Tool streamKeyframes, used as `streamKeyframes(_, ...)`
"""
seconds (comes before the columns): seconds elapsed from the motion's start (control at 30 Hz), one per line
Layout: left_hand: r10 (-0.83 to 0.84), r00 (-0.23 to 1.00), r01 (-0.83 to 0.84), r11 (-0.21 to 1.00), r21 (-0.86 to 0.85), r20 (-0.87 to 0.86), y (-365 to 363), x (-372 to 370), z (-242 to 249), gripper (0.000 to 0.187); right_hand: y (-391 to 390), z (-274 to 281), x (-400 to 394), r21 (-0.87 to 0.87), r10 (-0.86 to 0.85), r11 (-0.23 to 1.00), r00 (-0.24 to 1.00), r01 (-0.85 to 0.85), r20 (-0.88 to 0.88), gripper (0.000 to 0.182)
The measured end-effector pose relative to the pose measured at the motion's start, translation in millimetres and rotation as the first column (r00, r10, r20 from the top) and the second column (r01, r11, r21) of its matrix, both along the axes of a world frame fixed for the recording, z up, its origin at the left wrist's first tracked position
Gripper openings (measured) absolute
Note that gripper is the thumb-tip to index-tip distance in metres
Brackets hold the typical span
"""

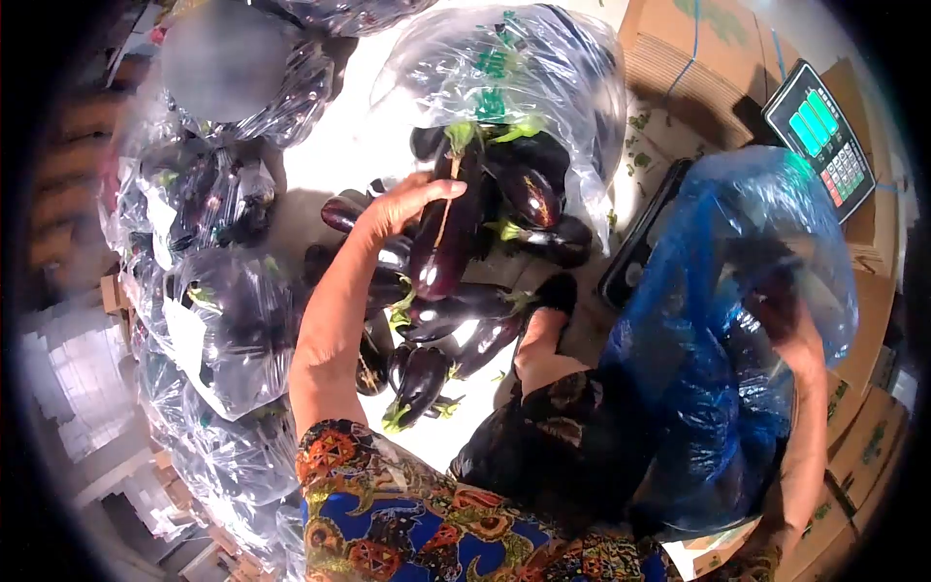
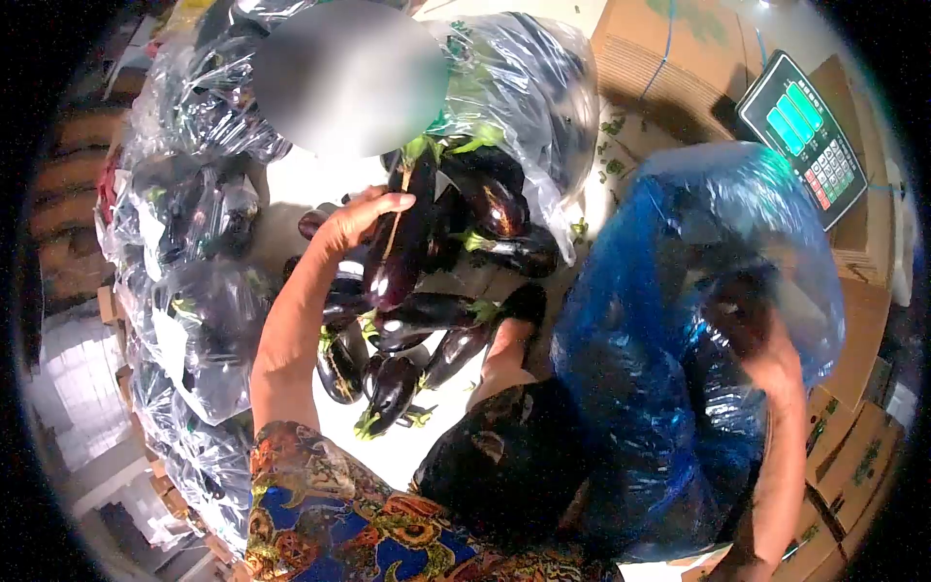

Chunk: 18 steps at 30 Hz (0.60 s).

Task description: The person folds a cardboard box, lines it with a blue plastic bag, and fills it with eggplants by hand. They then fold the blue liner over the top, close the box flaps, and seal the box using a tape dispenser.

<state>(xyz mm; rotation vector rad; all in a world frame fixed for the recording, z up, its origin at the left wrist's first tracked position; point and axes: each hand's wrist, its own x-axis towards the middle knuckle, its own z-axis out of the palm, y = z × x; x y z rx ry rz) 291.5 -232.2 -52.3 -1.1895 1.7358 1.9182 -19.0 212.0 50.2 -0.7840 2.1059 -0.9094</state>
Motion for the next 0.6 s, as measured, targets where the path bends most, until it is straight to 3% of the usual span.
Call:
streamKeyframes(0.07,0.190,0.981,-0.157,0.869,0.469,-0.024,32,15,10,0.057,-7,1,-1,0.012,0.013,1.000,1.000,-0.013,0.004,0.024)
streamKeyframes(0.1,0.308,0.948,-0.308,0.812,0.495,0.085,56,19,45,0.049,-22,18,4,0.108,0.150,0.984,0.985,-0.141,-0.080,0.024)
streamKeyframes(0.13,0.436,0.900,-0.372,0.751,0.546,0.014,72,27,51,0.042,-29,30,10,0.218,0.282,0.944,0.948,-0.246,-0.150,0.024)
streamKeyframes(0.2,0.513,0.857,-0.398,0.714,0.576,-0.044,94,49,69,0.042,-21,40,18,0.159,0.271,0.954,0.957,-0.254,-0.099,0.021)
streamKeyframes(0.27,0.487,0.869,-0.366,0.753,0.546,-0.088,110,71,91,0.043,-11,57,26,0.113,0.243,0.966,0.965,-0.232,-0.101,0.019)
streamKeyframes(0.33,0.405,0.901,-0.291,0.828,0.480,-0.153,119,82,115,0.043,-4,74,34,0.114,0.183,0.980,0.963,-0.163,-0.196,0.013)
streamKeyframes(0.37,0.340,0.921,-0.230,0.869,0.439,-0.191,122,81,128,0.044,-3,89,40,-0.010,0.187,0.978,0.902,-0.207,-0.388,0.015)
streamKeyframes(0.43,0.165,0.948,-0.065,0.938,0.341,-0.271,125,67,153,0.044,-11,132,63,-0.170,0.046,0.968,0.791,-0.187,-0.610,0.021)
streamKeyframes(0.47,0.063,0.950,0.030,0.957,0.289,-0.307,127,55,164,0.044,-12,148,71,-0.175,0.062,0.936,0.634,-0.305,-0.771,0.024)
streamKeyframes(0.6,-0.397,0.824,0.474,0.874,0.108,-0.404,145,-34,188,0.046,-15,189,106,-0.058,0.108,0.876,0.314,-0.479,-0.943,0.042)
